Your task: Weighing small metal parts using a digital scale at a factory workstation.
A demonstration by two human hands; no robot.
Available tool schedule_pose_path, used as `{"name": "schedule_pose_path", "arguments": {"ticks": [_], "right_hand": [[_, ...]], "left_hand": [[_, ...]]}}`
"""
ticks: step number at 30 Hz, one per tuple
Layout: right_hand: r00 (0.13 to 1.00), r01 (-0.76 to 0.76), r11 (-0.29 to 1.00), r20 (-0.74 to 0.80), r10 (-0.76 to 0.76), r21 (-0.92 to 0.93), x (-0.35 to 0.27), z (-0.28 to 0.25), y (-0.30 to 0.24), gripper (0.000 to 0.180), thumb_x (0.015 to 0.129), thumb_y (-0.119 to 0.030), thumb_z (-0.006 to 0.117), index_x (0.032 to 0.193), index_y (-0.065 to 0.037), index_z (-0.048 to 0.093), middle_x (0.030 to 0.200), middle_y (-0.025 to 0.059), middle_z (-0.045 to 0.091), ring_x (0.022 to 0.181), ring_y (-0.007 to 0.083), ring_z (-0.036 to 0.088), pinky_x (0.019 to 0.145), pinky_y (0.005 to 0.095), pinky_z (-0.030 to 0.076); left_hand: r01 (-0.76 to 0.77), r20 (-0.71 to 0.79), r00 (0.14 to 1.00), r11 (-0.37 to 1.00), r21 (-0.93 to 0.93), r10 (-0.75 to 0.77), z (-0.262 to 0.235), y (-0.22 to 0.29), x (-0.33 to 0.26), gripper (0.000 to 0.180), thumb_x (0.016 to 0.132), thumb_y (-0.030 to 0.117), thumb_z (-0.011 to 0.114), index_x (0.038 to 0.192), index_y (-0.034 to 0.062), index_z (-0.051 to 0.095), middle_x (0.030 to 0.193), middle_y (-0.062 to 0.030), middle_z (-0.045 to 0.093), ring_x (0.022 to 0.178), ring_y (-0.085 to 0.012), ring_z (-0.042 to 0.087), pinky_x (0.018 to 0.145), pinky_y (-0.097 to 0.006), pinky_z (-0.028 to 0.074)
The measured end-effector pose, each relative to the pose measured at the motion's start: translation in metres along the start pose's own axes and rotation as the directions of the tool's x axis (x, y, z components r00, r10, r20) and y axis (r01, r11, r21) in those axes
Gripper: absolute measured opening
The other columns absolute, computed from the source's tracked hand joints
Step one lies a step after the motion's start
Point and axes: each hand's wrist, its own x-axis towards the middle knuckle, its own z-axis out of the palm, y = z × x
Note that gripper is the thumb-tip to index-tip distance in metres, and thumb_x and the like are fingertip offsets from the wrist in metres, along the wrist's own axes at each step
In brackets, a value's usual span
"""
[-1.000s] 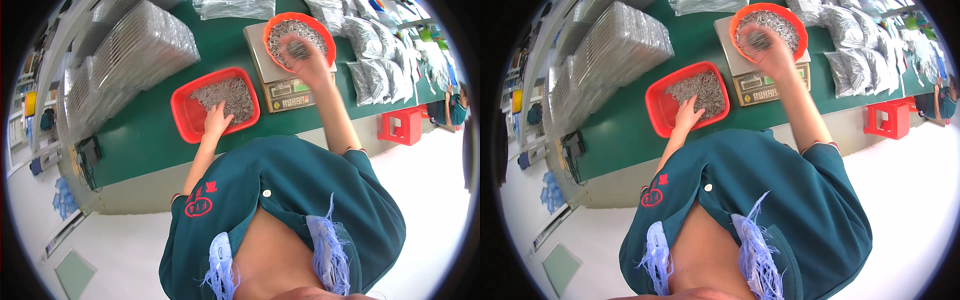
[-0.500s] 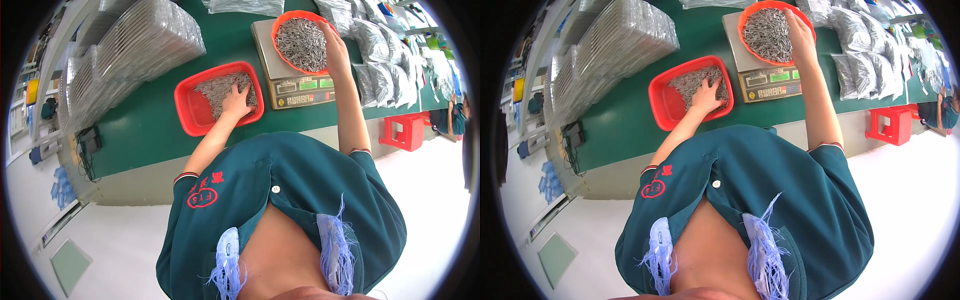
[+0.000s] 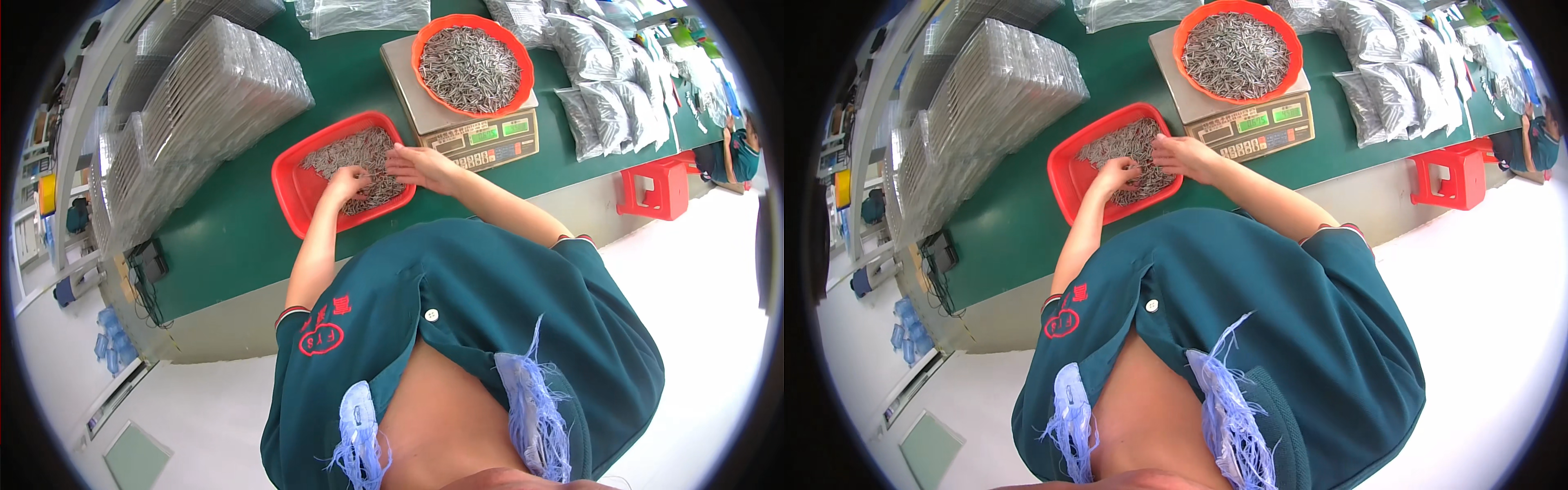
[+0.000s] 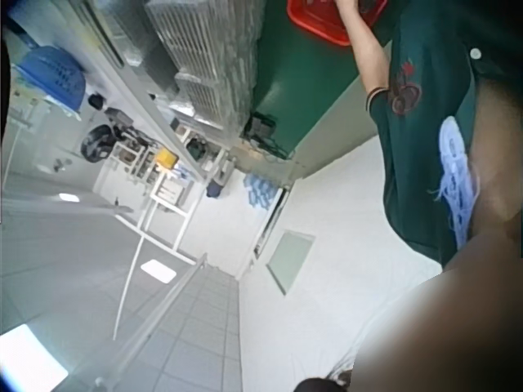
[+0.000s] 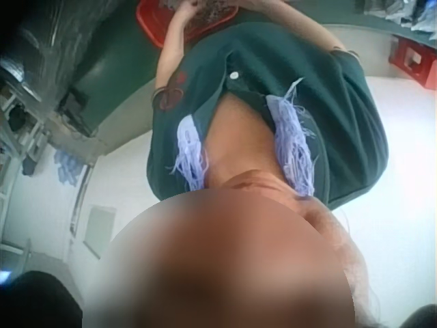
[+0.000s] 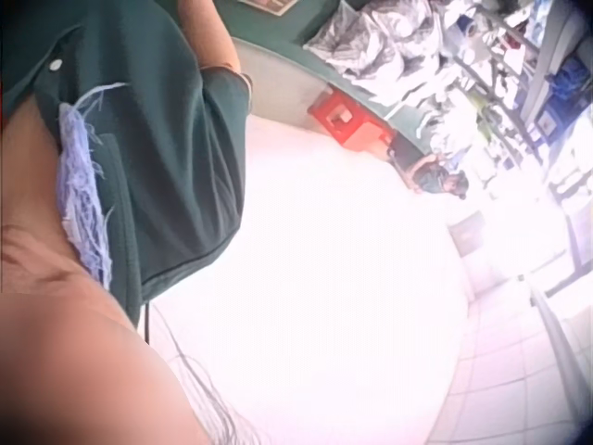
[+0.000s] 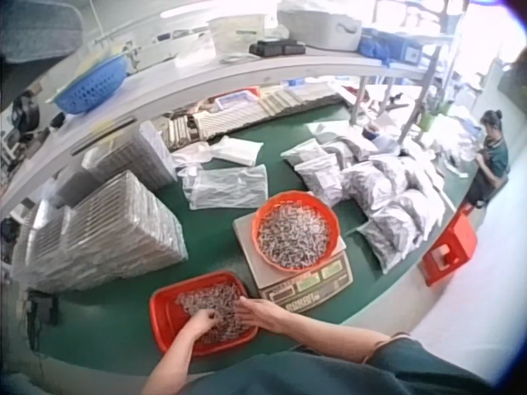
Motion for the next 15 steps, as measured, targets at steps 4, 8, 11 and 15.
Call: {"name": "schedule_pose_path", "arguments": {"ticks": [4, 8, 11, 15], "right_hand": [[0.992, -0.121, 0.962, 0.048, 0.113, 0.244, 0.027, 0.002, 0.020, 0.062, 0.097, -0.043, 0.039, 0.140, 0.000, 0.028, 0.142, 0.0182, 0.034, 0.132, 0.0295, 0.033, 0.110, 0.0437, 0.028], [0.958, -0.283, 0.851, 0.171, 0.229, 0.442, 0.051, 0.018, 0.031, 0.047, 0.098, -0.041, 0.036, 0.123, -0.003, 0.045, 0.126, 0.0137, 0.047, 0.117, 0.0275, 0.048, 0.102, 0.0417, 0.039], [0.986, -0.165, 0.801, 0.079, 0.147, 0.576, 0.062, 0.030, 0.035, 0.039, 0.099, -0.039, 0.036, 0.114, -0.005, 0.049, 0.117, 0.0106, 0.050, 0.103, 0.0231, 0.054, 0.087, 0.0378, 0.049], [0.988, -0.133, 0.801, 0.010, 0.156, 0.583, 0.057, 0.028, 0.027, 0.030, 0.098, -0.028, 0.041, 0.114, -0.004, 0.048, 0.108, 0.0095, 0.053, 0.092, 0.0204, 0.058, 0.078, 0.0352, 0.054]], "left_hand": [[-0.014, -0.056, 0.998, 0.992, -0.126, 0.007, -0.011, 0.019, -0.018, 0.021, 0.084, 0.012, 0.063, 0.099, -0.0021, 0.061, 0.088, -0.0090, 0.062, 0.072, -0.0145, 0.062, 0.055, -0.027, 0.056], [-0.225, -0.170, 0.938, 0.902, 0.368, 0.303, 0.006, 0.062, -0.048, 0.025, 0.082, 0.019, 0.063, 0.101, 0.0020, 0.062, 0.096, -0.0133, 0.064, 0.078, -0.0226, 0.065, 0.071, -0.034, 0.054], [-0.258, -0.166, 0.893, 0.779, 0.572, 0.418, 0.021, 0.086, -0.074, 0.030, 0.081, 0.023, 0.061, 0.106, 0.0065, 0.064, 0.106, -0.0150, 0.063, 0.087, -0.0273, 0.065, 0.081, -0.037, 0.049], [-0.344, -0.233, 0.854, 0.841, 0.417, 0.465, 0.019, 0.096, -0.091, 0.026, 0.085, 0.016, 0.059, 0.109, 0.0070, 0.064, 0.103, -0.0126, 0.065, 0.087, -0.0227, 0.066, 0.078, -0.033, 0.051]]}}
